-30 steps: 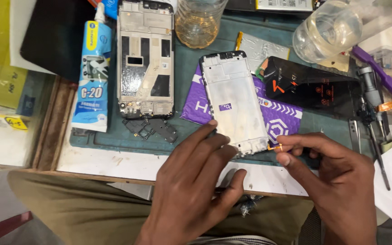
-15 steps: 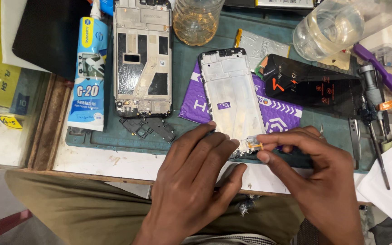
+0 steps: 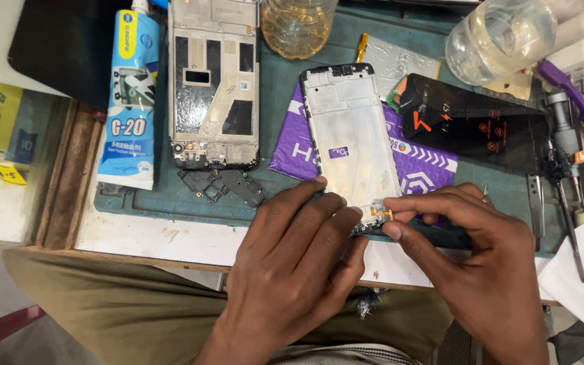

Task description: The person applies adhesive from a tube to the frame of a mobile phone and presses a ribbon cable into place.

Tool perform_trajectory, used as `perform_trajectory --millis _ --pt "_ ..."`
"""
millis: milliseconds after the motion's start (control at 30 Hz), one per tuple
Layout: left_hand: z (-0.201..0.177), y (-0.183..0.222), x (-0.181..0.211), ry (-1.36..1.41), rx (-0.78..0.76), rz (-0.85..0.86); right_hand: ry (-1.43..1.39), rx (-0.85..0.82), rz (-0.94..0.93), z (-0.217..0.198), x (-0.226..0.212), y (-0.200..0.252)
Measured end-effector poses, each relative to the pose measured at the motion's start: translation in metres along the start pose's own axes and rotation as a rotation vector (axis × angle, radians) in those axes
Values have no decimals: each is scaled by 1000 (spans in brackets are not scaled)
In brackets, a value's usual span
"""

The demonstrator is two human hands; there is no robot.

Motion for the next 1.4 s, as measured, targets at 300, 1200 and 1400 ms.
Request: perform_trajectory --millis 300,1200,1400 --pt "-5 5 1 15 -1 32 -51 16 122 4 11 3" --pt "-5 -1 -12 224 -92 -141 -165 -17 50 5 13 3" --pt "-4 0 -12 227 -89 -132 -41 -33 -19 9 -4 -3"
Point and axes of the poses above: each hand's wrist, its own y-axis away from the middle knuckle, its own z-axis out of the palm, x = y × z, the point moved 8 cm from there along -y, towards the middle knuckle, and after that the axes turned 9 degrees about -x, right-handed, at the moved point
